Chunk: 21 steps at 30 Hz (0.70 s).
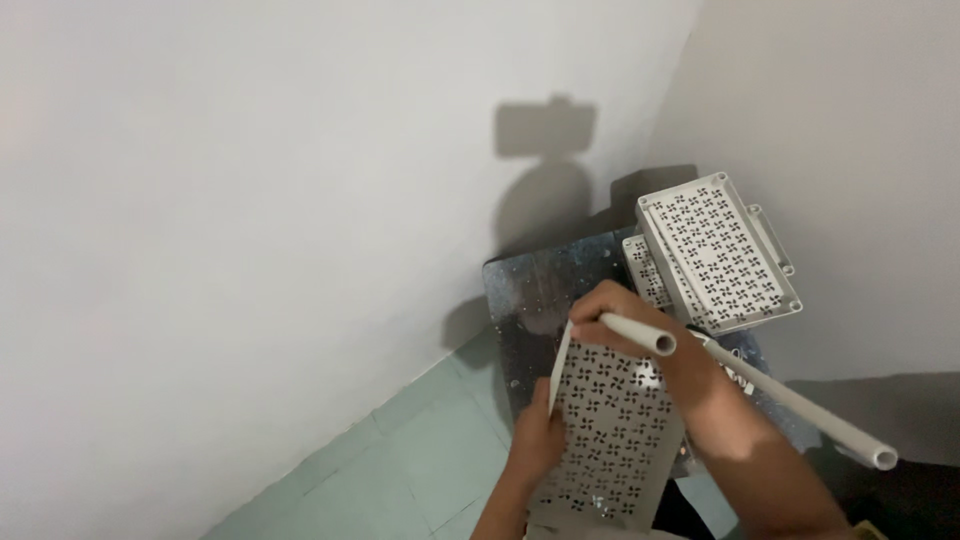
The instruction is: The person assembles a white plastic shelving unit by inserting cylindrical legs into corner holes on perforated trays and stacking the trays together. They handle multiple trays and legs, aligning and pressing them into place to build the structure.
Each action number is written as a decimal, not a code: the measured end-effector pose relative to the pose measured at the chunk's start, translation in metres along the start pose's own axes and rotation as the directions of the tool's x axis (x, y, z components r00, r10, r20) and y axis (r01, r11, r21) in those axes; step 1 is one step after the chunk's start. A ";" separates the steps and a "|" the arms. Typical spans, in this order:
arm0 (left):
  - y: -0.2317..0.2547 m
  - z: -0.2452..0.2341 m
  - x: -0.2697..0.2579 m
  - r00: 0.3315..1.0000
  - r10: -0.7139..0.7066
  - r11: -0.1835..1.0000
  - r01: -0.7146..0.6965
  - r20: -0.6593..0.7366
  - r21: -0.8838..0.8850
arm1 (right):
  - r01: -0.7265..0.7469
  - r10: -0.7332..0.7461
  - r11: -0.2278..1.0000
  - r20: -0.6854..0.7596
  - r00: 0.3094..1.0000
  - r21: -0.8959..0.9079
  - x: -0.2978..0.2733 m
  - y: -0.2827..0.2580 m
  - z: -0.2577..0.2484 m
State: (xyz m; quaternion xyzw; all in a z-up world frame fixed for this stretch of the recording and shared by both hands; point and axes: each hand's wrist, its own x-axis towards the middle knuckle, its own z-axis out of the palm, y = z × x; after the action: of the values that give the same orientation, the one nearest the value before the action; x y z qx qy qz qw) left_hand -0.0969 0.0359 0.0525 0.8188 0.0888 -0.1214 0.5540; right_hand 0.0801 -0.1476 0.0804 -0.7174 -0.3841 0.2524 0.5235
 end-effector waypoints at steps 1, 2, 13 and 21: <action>0.002 -0.006 0.000 1.000 0.022 1.000 -0.022 0.002 0.009 | 0.119 -0.093 0.987 -0.227 0.969 0.105 0.004 -0.010 0.007; 0.006 -0.009 0.001 0.999 -0.046 0.996 0.048 -0.029 0.069 | 0.259 -0.157 0.950 -0.449 0.880 0.176 0.006 -0.021 0.020; -0.041 -0.011 0.013 0.997 -0.007 0.990 0.017 -0.077 0.137 | 0.417 -0.423 0.493 -0.209 0.882 0.763 -0.016 -0.024 -0.004; -0.074 -0.033 0.014 0.976 -0.147 0.985 0.159 -0.163 0.061 | 0.070 0.014 0.721 -0.115 0.993 0.690 -0.040 -0.052 0.036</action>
State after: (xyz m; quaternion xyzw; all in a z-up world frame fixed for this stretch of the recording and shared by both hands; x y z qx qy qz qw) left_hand -0.1006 0.0942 -0.0056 0.8364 0.1909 -0.1015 0.5037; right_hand 0.0141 -0.1518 0.1163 -0.4770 -0.2430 0.3291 0.7779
